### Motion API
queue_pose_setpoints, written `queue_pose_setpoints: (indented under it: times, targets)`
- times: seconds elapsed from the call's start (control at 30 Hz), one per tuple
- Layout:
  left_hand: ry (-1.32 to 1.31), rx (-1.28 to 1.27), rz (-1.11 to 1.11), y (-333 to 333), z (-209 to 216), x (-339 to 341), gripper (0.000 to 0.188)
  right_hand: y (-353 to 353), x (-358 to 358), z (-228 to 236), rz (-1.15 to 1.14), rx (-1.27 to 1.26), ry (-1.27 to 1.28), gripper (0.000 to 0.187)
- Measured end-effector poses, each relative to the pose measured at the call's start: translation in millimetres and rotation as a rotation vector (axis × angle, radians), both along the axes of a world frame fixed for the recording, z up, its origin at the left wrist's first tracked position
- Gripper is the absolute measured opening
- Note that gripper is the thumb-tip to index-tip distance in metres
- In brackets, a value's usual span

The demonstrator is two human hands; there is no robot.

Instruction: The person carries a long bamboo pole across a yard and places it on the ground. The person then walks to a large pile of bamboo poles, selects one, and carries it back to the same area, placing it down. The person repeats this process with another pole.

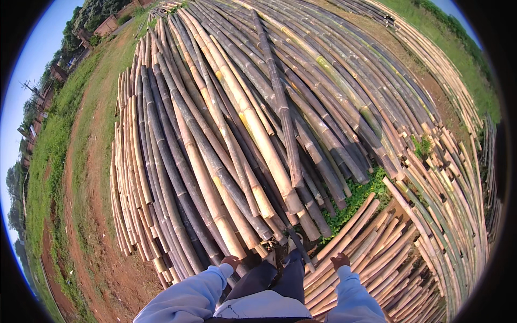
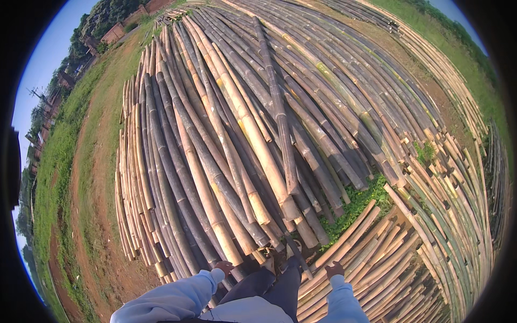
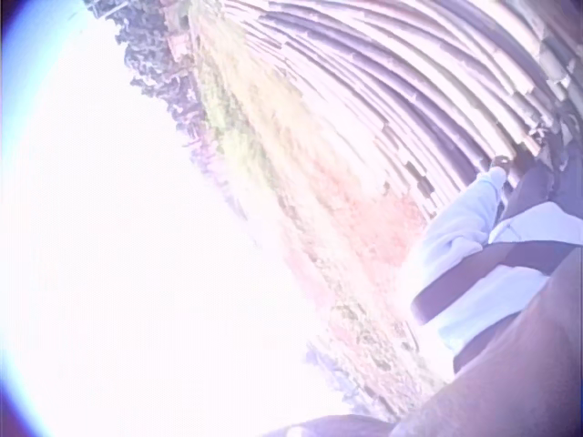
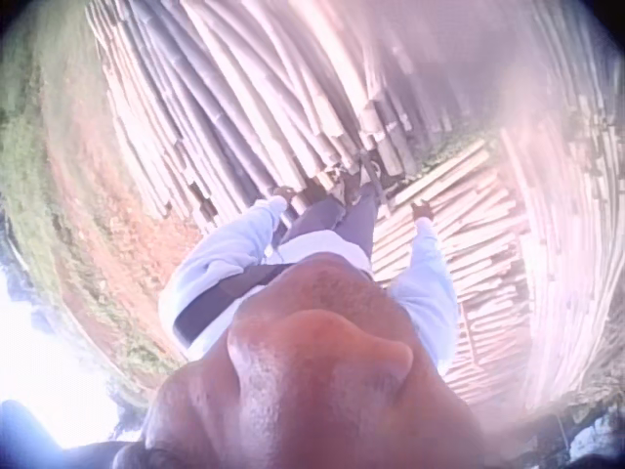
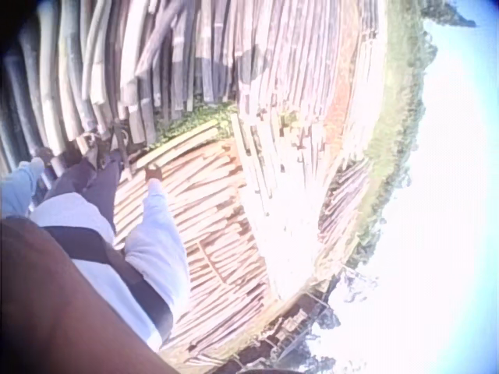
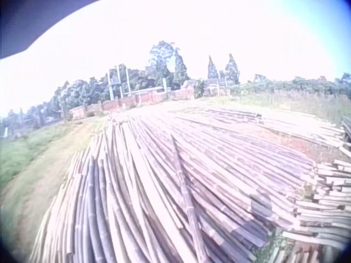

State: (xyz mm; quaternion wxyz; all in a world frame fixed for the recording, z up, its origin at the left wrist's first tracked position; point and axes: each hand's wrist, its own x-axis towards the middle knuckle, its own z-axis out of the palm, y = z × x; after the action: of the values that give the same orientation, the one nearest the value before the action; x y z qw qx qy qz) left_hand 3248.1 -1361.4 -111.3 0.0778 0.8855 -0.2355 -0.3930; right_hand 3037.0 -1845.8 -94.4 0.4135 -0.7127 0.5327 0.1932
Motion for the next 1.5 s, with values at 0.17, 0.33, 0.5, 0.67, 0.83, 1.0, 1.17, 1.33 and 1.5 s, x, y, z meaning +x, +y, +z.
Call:
queue_pose_setpoints:
  times: [0.17, 0.33, 0.5, 0.67, 0.83, 1.0, 1.17, 1.33, 1.5]
  targets:
    - [0.098, 0.363, 0.143, 64.7, -7.7, -70.2, 0.022, -40.7, 202.0, -12.5, 0.249, -0.161, -0.081, 0.076]
    - [0.385, 0.117, 0.941, 53.3, 25.2, -157.8, 0.021, -27.9, 339.9, -22.0, 0.232, -0.098, -0.218, 0.114]
    - [0.512, 0.046, 1.152, 5.2, 56.5, -194.7, 0.021, -2.5, 393.6, -40.4, 0.223, -0.087, -0.036, 0.118]
    - [0.488, 0.022, 1.155, -22.3, 65.0, -165.9, 0.021, 2.5, 415.3, -61.7, 0.275, -0.037, 0.021, 0.11]
    - [0.439, -0.009, 1.146, -31.0, 57.3, -131.2, 0.022, -30.2, 397.3, -43.1, 0.236, -0.036, -0.088, 0.096]
    - [0.413, -0.044, 1.152, -25.7, 37.8, -109.5, 0.022, -141.7, 359.2, 19.4, 0.289, -0.254, -0.016, 0.088]
    - [0.058, 0.044, 0.278, -48.1, 35.0, -92.9, 0.024, -282.9, 324.7, 57.3, 0.004, -0.508, 0.036, 0.066]
    - [0.384, 0.008, 1.124, -84.7, 48.3, -89.3, 0.03, -313.3, 291.2, 42.6, 0.062, -0.781, -0.186, 0.065]
    - [0.411, -0.055, 1.206, -92.5, 38.3, -100.8, 0.031, -209.9, 268.5, -11.6, 0.224, -0.51, -0.38, 0.053]
